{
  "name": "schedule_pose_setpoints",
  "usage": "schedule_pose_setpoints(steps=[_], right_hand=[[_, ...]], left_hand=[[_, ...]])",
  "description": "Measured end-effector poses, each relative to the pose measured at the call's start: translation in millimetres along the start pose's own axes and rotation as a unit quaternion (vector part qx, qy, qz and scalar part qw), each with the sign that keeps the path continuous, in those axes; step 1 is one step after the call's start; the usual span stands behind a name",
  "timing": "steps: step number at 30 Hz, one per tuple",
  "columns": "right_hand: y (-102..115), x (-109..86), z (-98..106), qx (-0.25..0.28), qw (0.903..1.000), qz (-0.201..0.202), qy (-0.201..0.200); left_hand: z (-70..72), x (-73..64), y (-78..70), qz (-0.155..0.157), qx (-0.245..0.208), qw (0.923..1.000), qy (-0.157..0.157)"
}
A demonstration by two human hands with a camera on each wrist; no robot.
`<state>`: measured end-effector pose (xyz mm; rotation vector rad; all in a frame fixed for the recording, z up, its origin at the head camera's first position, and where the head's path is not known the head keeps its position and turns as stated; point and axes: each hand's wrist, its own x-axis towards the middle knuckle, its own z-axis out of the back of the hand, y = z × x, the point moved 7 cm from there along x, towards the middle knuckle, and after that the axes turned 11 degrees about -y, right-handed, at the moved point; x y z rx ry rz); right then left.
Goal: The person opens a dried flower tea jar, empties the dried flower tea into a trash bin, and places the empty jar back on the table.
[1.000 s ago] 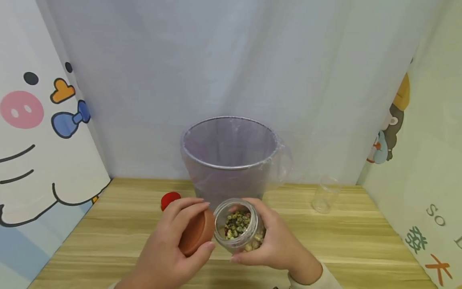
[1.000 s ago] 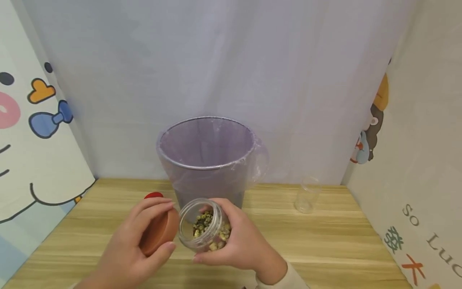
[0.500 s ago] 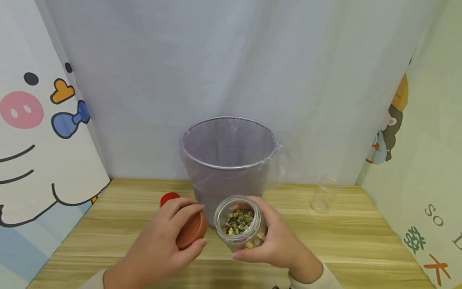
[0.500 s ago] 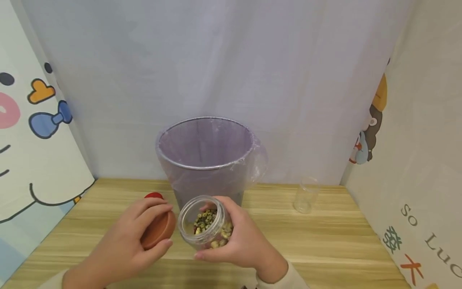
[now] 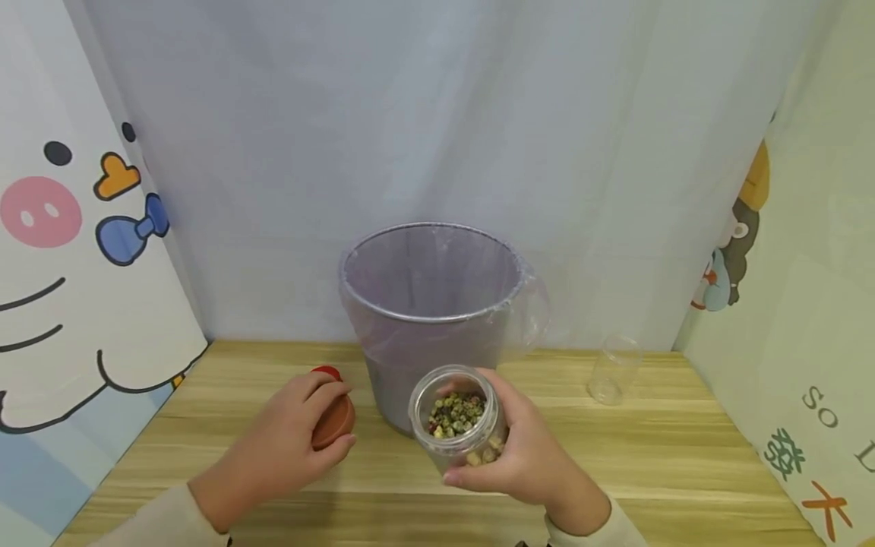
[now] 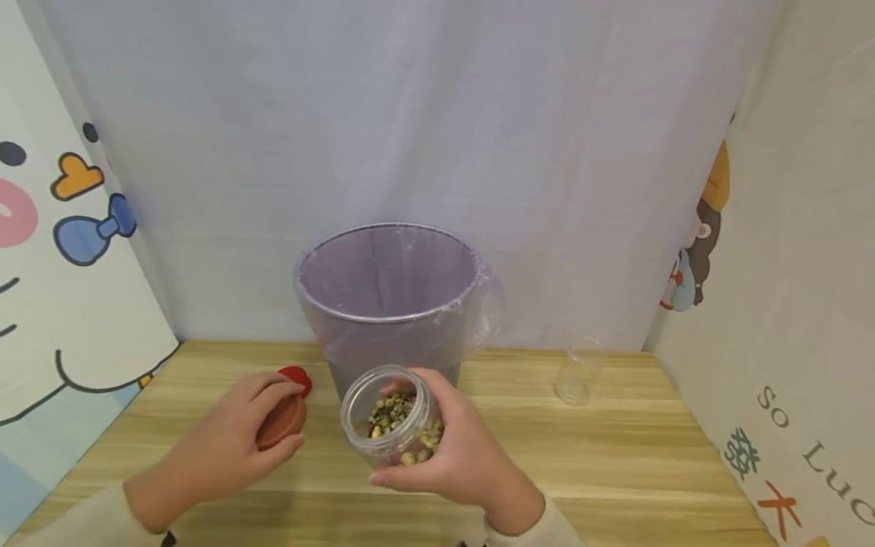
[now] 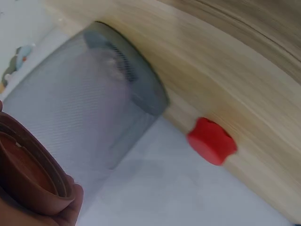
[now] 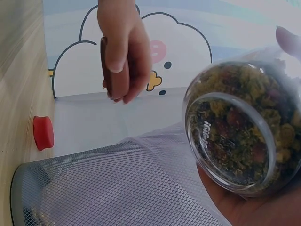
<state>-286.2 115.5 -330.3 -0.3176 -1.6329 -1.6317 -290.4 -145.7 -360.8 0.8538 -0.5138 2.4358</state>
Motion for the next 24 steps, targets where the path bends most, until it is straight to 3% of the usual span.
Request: schedule_pose_setpoints(steps=[8,12,17,24], right_hand=[[-1.2,-0.1,3.0,0.032,0.9993,-0.014,-0.012],[-1.6,0.4,3.0,0.046,0.9986,-0.017,-0.020],[-0.8,0.8,3.7,0.077,0.9966,-0.010,-0.028],[0.5,1.7,5.5,0.106,0.9936,0.011,-0.037]], left_hand=[[-10.5,-8.0,41.9,0.020,0.048,0.9967,0.061],[-11.0,-12.0,60.9,0.038,0.071,0.9939,0.075],[-13.5,-15.2,74.0,0.047,0.079,0.9914,0.093],[-29.9,-13.6,92.7,0.057,0.075,0.9866,0.134]])
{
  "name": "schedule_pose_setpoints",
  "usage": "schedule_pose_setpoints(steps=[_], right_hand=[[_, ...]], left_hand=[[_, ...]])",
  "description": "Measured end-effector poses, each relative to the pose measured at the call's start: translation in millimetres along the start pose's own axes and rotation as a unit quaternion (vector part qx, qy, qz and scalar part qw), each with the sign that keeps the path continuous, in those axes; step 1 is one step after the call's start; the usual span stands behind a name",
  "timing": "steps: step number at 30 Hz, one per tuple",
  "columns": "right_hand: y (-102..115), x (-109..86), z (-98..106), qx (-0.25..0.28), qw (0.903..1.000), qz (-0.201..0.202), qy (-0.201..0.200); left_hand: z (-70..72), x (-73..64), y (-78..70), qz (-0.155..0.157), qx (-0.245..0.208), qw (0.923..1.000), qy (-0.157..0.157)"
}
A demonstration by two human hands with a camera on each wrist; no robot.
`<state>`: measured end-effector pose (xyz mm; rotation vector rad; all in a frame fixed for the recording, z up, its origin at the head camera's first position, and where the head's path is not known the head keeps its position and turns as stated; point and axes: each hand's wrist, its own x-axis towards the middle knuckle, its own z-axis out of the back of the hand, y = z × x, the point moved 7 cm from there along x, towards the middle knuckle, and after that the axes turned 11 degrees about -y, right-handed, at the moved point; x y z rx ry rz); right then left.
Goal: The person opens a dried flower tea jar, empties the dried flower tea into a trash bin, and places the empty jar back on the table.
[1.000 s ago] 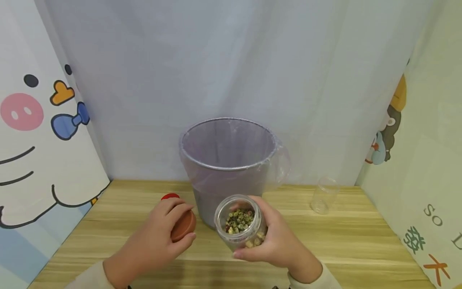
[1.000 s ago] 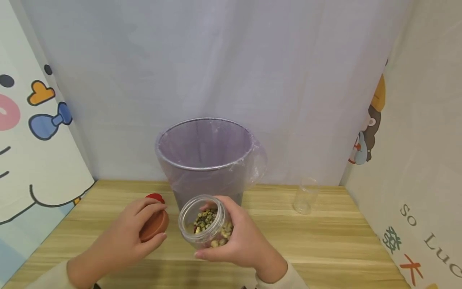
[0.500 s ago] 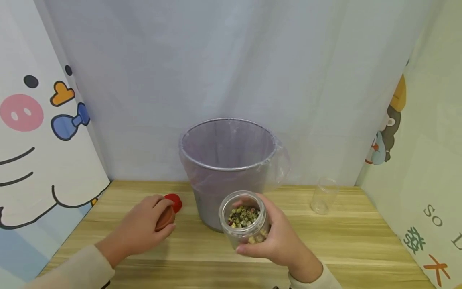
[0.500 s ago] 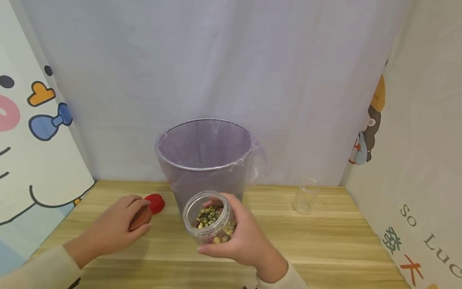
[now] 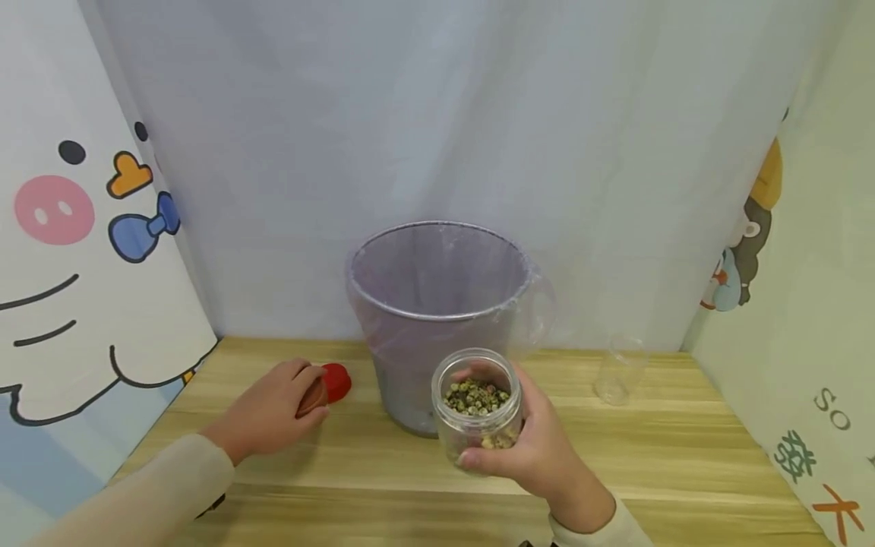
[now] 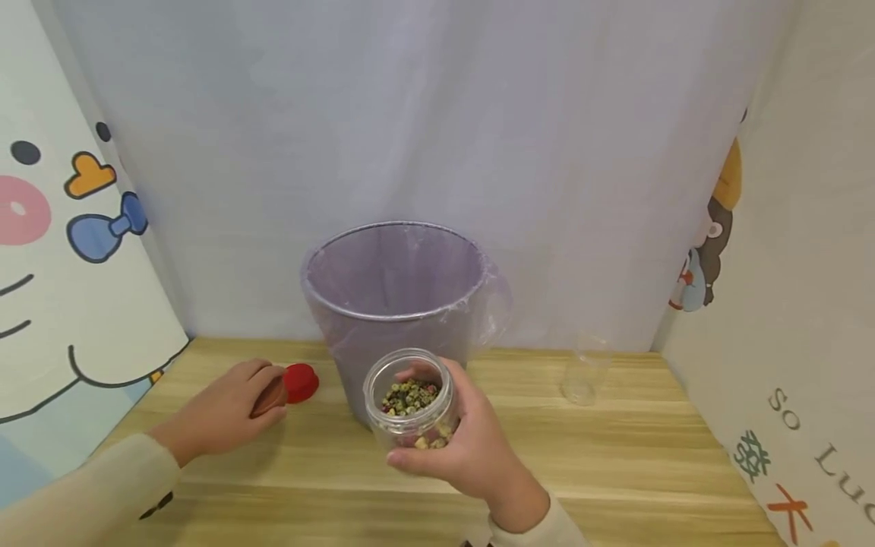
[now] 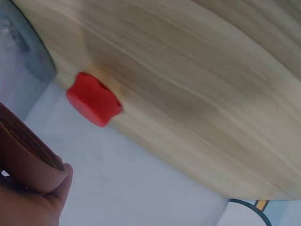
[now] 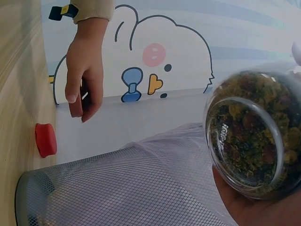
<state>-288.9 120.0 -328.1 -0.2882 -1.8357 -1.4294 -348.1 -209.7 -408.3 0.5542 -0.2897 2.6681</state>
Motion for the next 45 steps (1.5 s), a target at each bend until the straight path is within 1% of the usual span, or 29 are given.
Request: schedule_pose_setpoints(steps=[7,10,12,15,19,23,25,29,35,40,45], right_hand=[[-1.0,-0.6,2.2,-0.009,0.9999,0.005,-0.007],[-0.6,-0.5,3.7,-0.021,0.9996,0.013,-0.016],[-0.5,-0.5,4.9,-0.027,0.9993,0.014,-0.024],[-0.6,-0.4,6.0,-0.026,0.9990,0.011,-0.034],[-1.6,-0.7,5.7,-0.021,0.9990,0.003,-0.039],[-1.7,-0.6,6.6,-0.025,0.9988,0.006,-0.043],[-1.0,-0.4,7.5,-0.026,0.9986,0.009,-0.045],[0.7,0.3,9.2,-0.028,0.9982,0.017,-0.050],[1.6,-0.2,10.8,-0.038,0.9973,0.022,-0.058],[1.1,-0.7,11.5,-0.040,0.9970,0.022,-0.062],[0.1,0.1,12.0,-0.036,0.9973,0.014,-0.062]], left_hand=[[-23.0,4.6,33.7,0.000,0.029,0.9995,0.013],[-31.4,5.9,52.0,0.001,0.043,0.9989,0.019],[-35.5,5.5,66.7,0.011,0.054,0.9983,0.019],[-39.7,2.4,91.4,0.043,0.065,0.9968,0.018],[-43.1,-5.7,121.7,0.100,0.067,0.9925,0.023],[-46.6,-10.9,140.9,0.147,0.062,0.9865,0.036],[-49.2,-11.3,146.0,0.166,0.059,0.9833,0.046],[-55.3,-9.4,150.1,0.195,0.049,0.9776,0.062],[-64.4,-5.5,150.8,0.227,0.031,0.9714,0.063],[-72.7,-3.4,152.2,0.233,0.023,0.9697,0.070],[-77.3,0.3,153.0,0.228,0.025,0.9708,0.069]])
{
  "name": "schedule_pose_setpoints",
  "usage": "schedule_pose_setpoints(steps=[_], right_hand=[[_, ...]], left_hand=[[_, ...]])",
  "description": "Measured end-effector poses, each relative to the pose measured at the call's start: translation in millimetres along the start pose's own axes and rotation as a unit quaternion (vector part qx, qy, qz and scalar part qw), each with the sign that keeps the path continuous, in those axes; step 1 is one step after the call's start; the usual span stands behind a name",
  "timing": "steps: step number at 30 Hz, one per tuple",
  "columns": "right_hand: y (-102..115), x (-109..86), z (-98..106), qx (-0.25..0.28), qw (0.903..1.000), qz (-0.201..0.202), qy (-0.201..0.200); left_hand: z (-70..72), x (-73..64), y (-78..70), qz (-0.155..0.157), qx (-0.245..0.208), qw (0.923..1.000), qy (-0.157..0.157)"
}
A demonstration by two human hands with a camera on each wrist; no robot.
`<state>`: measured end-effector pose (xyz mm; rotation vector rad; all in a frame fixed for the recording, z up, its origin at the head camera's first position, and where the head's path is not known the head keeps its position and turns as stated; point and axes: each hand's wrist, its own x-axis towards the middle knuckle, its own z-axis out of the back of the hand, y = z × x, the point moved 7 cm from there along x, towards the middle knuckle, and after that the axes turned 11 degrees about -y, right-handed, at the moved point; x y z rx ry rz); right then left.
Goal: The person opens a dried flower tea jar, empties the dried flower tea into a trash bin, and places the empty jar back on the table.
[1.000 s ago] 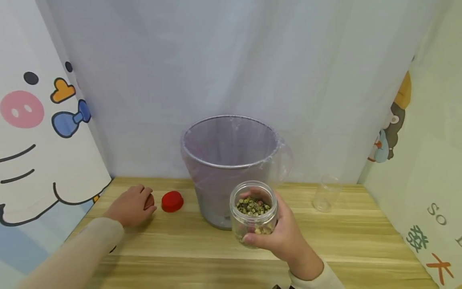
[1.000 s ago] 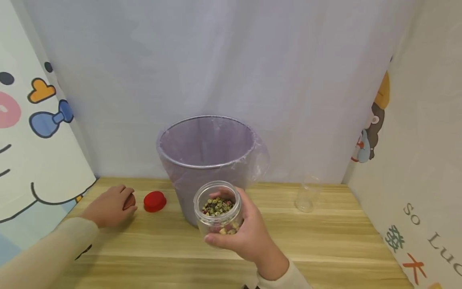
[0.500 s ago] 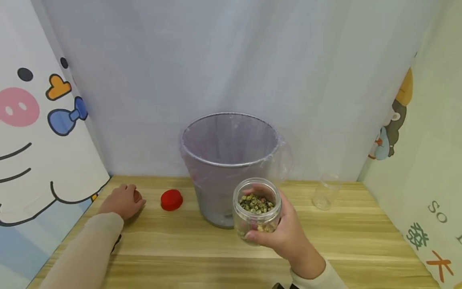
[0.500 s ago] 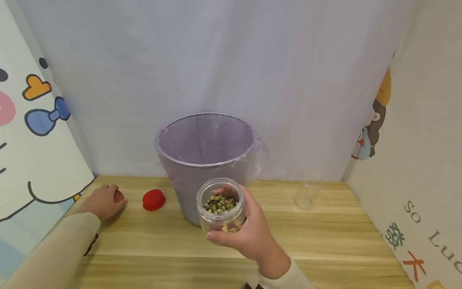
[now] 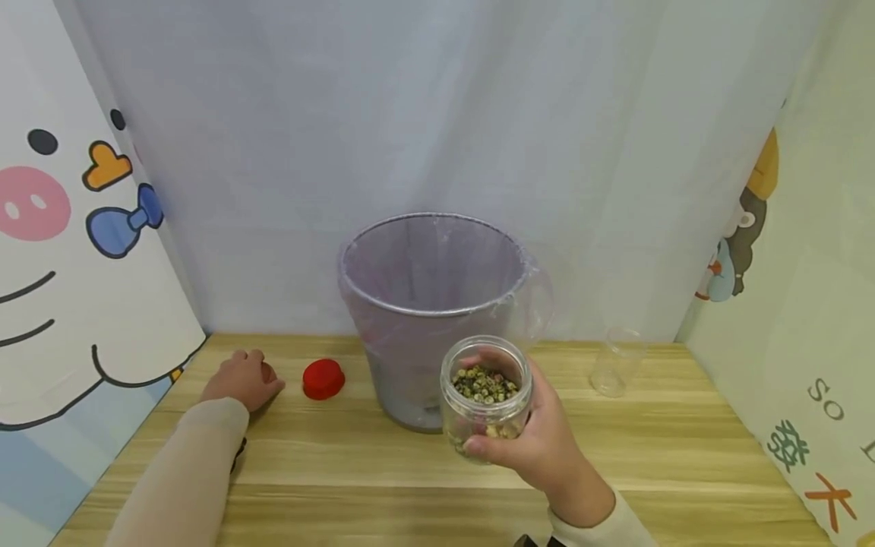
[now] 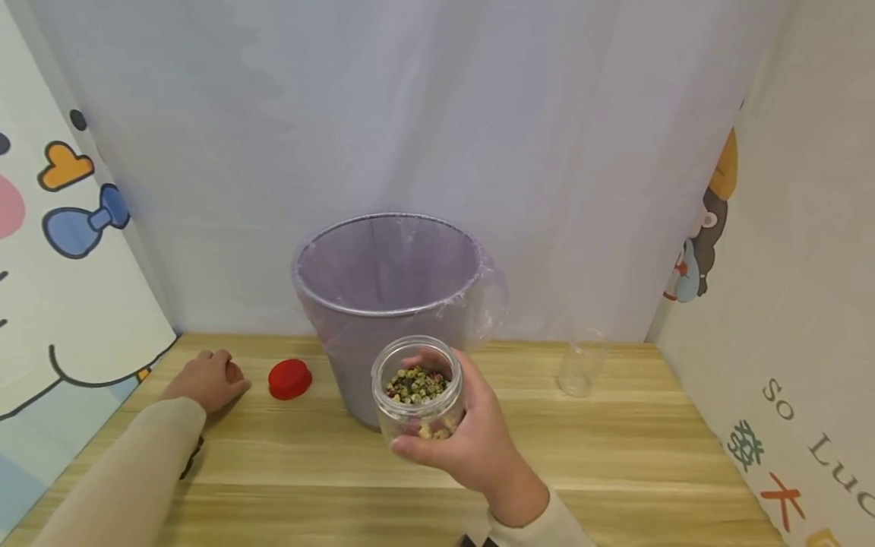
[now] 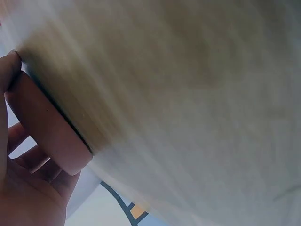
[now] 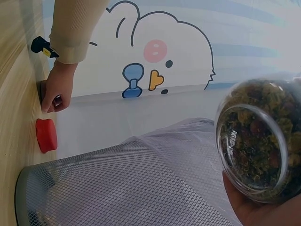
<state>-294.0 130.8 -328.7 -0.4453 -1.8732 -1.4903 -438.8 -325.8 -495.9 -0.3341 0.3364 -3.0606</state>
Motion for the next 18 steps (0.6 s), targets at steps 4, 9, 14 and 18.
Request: schedule_pose_setpoints(steps=[4,9,14,18], right_hand=[[-0.3,-0.4,0.4,0.001,1.0000,-0.003,-0.001],[0.0,-0.1,0.9,-0.003,1.0000,-0.003,-0.003],[0.0,0.3,-0.4,0.007,1.0000,0.003,0.003],[0.1,0.9,-0.5,0.004,0.9999,0.010,0.003]], left_hand=[[-1.2,0.4,-3.1,0.000,-0.001,1.0000,0.004],[0.5,0.2,-8.0,0.007,-0.004,0.9999,0.012],[-2.2,2.2,-9.3,0.010,-0.013,0.9998,0.011],[-4.5,5.0,-11.6,0.006,-0.024,0.9996,0.012]])
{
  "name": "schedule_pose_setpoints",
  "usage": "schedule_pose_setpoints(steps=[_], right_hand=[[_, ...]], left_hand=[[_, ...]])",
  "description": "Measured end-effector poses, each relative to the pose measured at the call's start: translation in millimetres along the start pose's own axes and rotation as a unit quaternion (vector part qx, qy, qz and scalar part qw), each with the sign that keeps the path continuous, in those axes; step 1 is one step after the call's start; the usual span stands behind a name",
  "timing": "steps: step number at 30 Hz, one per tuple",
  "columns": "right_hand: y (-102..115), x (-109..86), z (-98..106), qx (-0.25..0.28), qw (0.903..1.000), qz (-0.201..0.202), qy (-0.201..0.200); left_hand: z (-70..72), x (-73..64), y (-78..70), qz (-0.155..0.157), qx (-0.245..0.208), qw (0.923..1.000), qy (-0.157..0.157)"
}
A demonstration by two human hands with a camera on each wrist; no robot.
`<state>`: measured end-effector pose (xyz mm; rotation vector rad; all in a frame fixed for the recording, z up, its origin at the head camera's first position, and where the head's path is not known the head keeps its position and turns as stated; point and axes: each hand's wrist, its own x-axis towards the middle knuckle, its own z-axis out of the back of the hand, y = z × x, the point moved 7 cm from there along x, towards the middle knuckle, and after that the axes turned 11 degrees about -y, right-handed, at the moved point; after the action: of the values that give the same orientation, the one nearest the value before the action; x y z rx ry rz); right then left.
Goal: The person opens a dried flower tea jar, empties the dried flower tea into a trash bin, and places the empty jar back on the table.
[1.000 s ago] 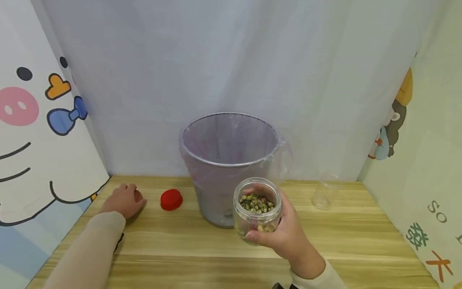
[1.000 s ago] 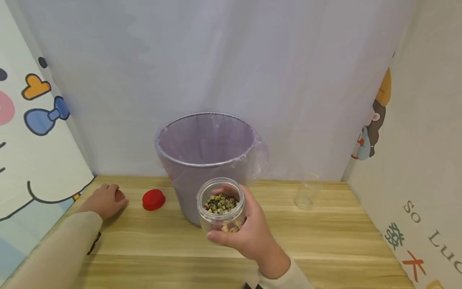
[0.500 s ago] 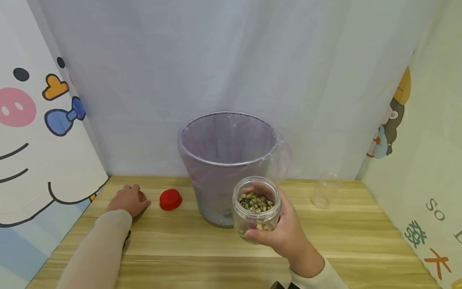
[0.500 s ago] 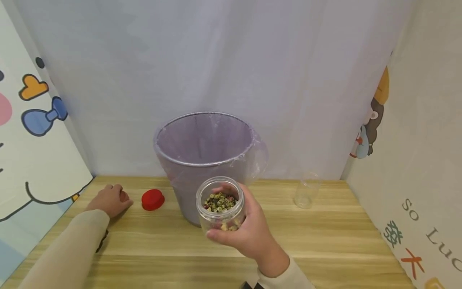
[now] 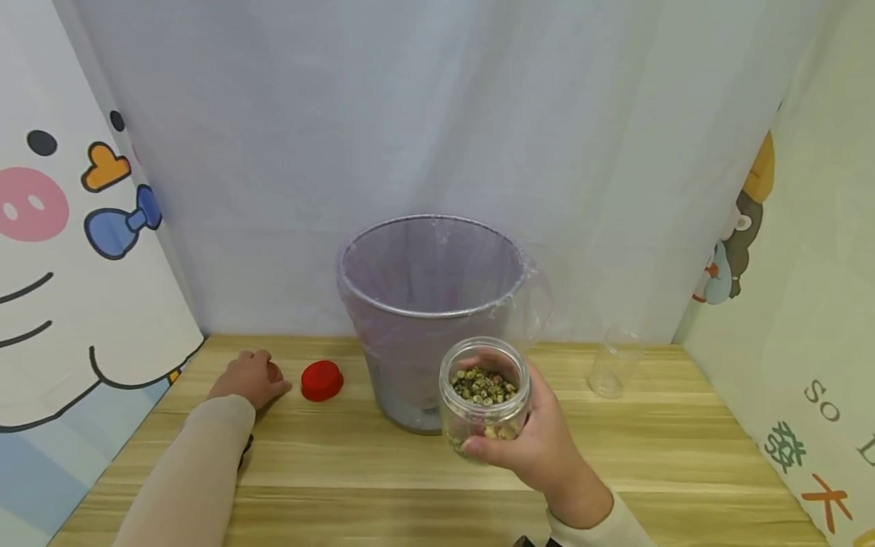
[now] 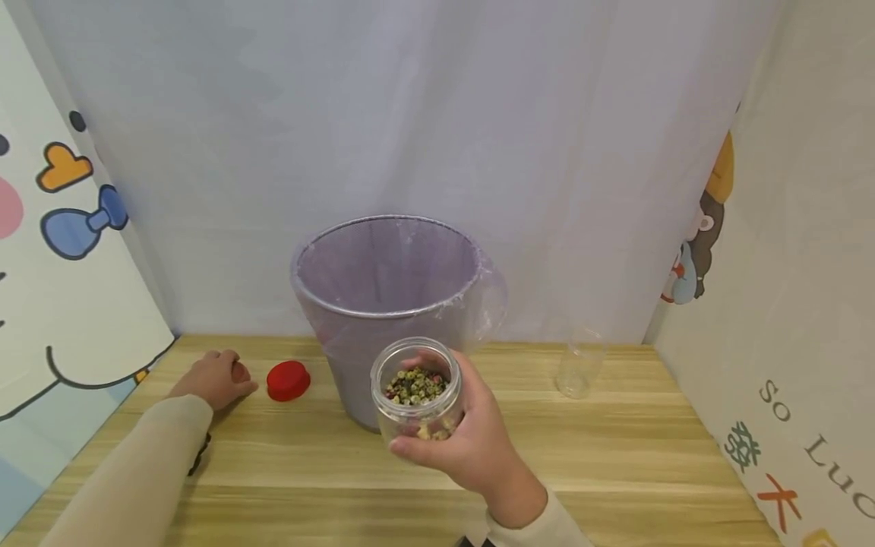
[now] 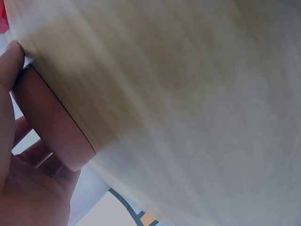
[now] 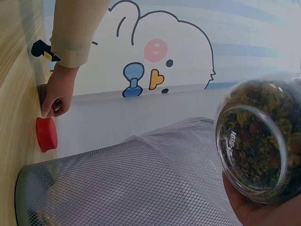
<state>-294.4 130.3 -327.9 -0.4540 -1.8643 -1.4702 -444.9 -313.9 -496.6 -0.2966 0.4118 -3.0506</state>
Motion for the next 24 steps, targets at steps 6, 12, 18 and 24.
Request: schedule_pose_setpoints(steps=[6,12,18,24], right_hand=[[0.3,-0.3,-0.4,-0.004,1.0000,0.005,0.000],[0.7,-0.2,-1.8,-0.005,0.9999,0.014,0.002],[1.4,-0.1,-2.6,-0.007,0.9998,0.016,0.003],[1.9,0.2,-1.4,-0.007,0.9998,0.018,0.004]], left_hand=[[-0.8,1.5,-2.0,-0.004,0.004,1.0000,0.003],[-3.0,3.5,3.6,-0.015,0.013,0.9998,0.000],[4.2,3.9,0.0,-0.032,0.021,0.9991,-0.016],[17.9,2.0,-15.4,-0.041,0.021,0.9987,-0.022]])
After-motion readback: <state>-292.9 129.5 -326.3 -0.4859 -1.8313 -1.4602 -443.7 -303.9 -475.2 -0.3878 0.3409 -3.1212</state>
